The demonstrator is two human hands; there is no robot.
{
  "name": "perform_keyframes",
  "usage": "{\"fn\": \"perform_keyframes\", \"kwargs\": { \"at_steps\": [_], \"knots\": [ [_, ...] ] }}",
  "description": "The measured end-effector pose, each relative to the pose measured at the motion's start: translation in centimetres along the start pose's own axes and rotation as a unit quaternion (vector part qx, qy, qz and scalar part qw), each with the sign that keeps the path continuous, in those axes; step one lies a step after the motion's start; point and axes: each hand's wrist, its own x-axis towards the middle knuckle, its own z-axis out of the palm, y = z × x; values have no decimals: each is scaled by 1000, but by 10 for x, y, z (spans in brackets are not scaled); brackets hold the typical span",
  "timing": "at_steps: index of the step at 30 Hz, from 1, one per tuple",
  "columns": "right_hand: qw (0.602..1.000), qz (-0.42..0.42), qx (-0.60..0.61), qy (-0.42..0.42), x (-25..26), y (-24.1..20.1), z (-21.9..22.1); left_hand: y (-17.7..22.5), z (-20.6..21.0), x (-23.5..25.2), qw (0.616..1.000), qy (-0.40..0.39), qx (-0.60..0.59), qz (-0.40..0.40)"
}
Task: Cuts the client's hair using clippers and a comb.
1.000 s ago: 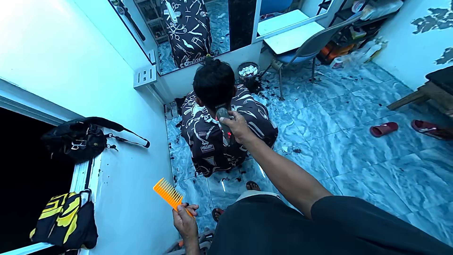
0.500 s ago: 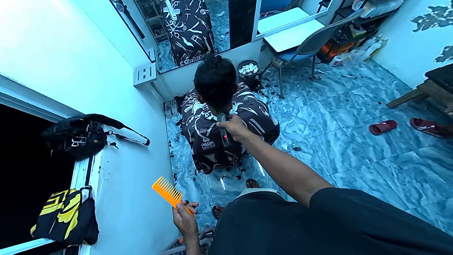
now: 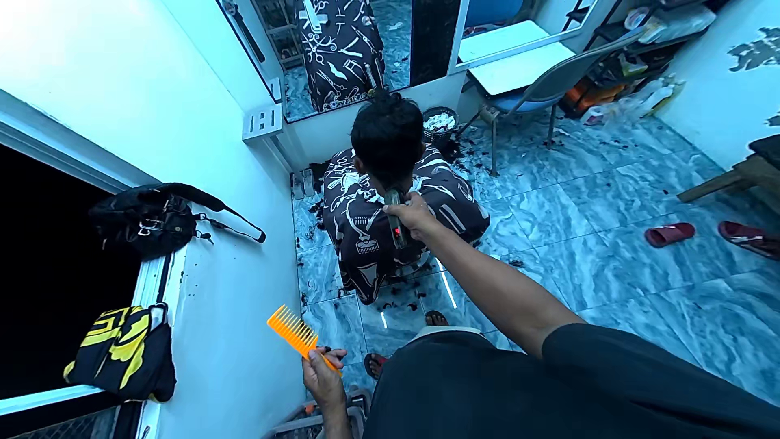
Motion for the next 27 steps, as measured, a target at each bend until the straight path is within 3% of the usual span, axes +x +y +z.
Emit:
{"fn": "perform_keyframes", "kwargs": {
  "at_steps": [3, 7, 12, 16, 20, 24, 27],
  "knots": [
    [995, -83, 31, -34, 1, -6, 0, 0, -2, 0, 1000, 0, -3, -5],
    [1000, 7, -14, -5, -6, -4, -1, 0, -3, 2, 1000, 5, -10, -1],
    [995, -82, 47, -42, -2, -13, 0, -1, -1, 0, 1000, -1, -12, -9],
    [1000, -1, 14, -20, -8, -12, -3, -3, 2, 1, 1000, -1, -10, -8],
    [993, -92, 55, -50, -2, -23, -1, -3, 6, 1, 1000, -10, -5, -16],
    [999, 9, 24, -24, -10, -7, 0, 3, 5, 0, 1000, -6, -2, -20],
    [997, -41, 64, -27, -8, -21, 2, 5, 8, 1, 1000, -14, -9, -25]
  ]
}}
